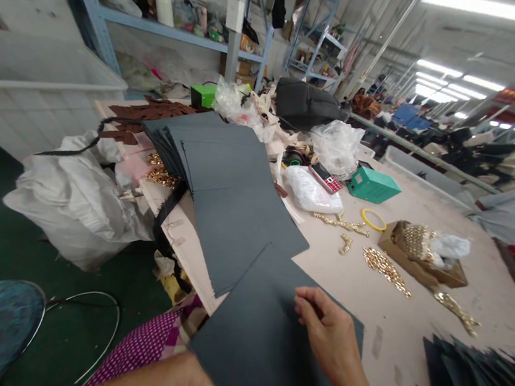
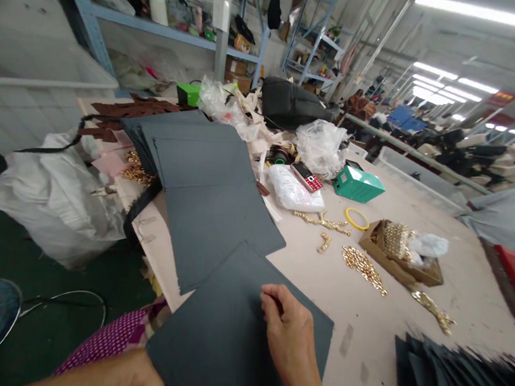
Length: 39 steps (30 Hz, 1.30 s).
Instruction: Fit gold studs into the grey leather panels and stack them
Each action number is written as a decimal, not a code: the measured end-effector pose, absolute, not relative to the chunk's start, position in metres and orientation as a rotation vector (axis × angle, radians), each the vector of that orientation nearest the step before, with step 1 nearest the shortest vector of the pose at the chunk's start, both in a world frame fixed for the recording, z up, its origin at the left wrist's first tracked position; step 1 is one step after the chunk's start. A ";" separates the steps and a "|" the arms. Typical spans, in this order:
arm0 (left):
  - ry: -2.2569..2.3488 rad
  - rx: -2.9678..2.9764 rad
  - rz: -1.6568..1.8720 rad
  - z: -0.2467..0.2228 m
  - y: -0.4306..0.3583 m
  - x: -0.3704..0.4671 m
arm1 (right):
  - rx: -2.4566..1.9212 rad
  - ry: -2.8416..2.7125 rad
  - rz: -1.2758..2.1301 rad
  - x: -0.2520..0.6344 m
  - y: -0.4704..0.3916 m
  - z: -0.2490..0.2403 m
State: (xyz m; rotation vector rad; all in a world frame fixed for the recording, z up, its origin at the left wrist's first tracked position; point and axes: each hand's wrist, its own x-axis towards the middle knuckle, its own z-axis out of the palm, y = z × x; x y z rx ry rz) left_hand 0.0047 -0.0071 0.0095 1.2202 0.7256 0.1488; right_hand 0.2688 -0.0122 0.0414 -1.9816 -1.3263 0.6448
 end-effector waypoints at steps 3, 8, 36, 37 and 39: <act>1.002 1.284 0.437 0.025 0.017 -0.002 | -1.943 -1.234 0.816 0.263 -0.025 0.038; 1.097 1.333 0.508 0.029 0.045 0.016 | -1.923 -1.121 1.010 0.253 -0.030 0.032; 0.917 0.743 0.196 0.043 0.049 0.063 | -1.743 -1.209 1.260 0.256 -0.027 0.033; 0.965 0.732 0.215 0.043 0.049 0.063 | -1.742 -1.233 1.247 0.256 -0.027 0.034; 1.017 0.705 0.250 0.043 0.047 0.063 | -1.748 -1.277 1.211 0.254 -0.027 0.034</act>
